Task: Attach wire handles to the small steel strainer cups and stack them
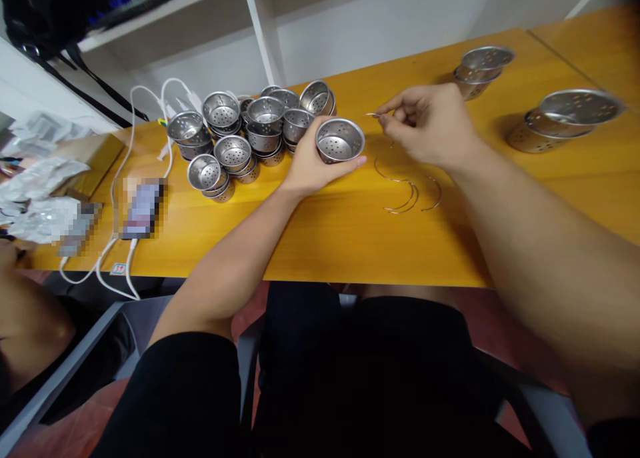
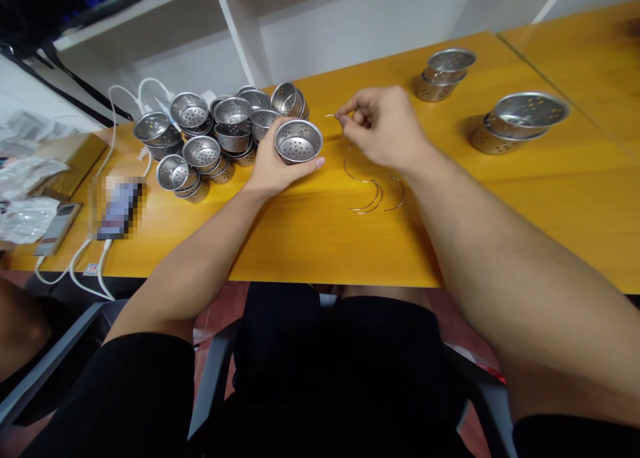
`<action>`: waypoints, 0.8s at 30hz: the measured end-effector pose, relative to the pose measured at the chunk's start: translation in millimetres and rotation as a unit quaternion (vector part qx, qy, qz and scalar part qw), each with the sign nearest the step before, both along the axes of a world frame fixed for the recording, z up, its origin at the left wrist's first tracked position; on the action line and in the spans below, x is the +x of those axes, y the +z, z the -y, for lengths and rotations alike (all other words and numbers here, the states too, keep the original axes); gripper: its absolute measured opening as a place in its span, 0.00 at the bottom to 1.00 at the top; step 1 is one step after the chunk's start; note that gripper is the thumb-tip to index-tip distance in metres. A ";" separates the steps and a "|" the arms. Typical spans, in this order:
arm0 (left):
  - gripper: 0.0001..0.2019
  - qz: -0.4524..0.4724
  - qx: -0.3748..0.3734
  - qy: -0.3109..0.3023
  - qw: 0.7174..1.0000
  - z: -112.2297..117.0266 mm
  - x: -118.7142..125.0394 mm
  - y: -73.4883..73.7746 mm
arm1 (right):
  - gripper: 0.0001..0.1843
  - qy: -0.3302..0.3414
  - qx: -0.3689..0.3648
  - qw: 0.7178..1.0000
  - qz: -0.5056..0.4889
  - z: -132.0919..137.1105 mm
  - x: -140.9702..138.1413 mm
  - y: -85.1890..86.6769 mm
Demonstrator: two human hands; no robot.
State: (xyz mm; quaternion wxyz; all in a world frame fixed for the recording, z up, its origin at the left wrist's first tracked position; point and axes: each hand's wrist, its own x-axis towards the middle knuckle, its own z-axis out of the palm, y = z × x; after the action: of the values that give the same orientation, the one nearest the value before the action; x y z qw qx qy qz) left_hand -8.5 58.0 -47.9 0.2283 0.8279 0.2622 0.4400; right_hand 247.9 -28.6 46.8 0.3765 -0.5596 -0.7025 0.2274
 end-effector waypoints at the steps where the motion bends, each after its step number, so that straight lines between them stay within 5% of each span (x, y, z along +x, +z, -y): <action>1: 0.53 -0.003 -0.007 -0.005 1.000 -0.4 0.1 -0.6 | 0.11 -0.002 0.002 1.000 0.001 0.1 -0.3 -0.2; 12: 0.53 0.016 -0.008 -0.019 1.000 -9.8 4.6 -15.0 | 0.18 -0.010 -0.005 1.000 0.014 2.6 -2.1 1.7; 20: 0.51 -0.005 -0.034 -0.036 0.999 9.4 1.4 6.8 | 0.21 -0.005 0.016 1.000 -0.001 0.7 -3.0 -1.9; 24: 0.52 -0.002 -0.045 -0.031 0.999 6.3 2.1 0.2 | 0.18 0.010 0.027 0.999 -0.037 7.4 -8.6 2.3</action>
State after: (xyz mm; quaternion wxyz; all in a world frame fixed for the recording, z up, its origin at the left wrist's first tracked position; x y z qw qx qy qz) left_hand -6.4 51.7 -47.6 0.2784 0.8253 0.2565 0.4190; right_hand 239.3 -35.9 49.1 0.4151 -0.5334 -0.6993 0.2326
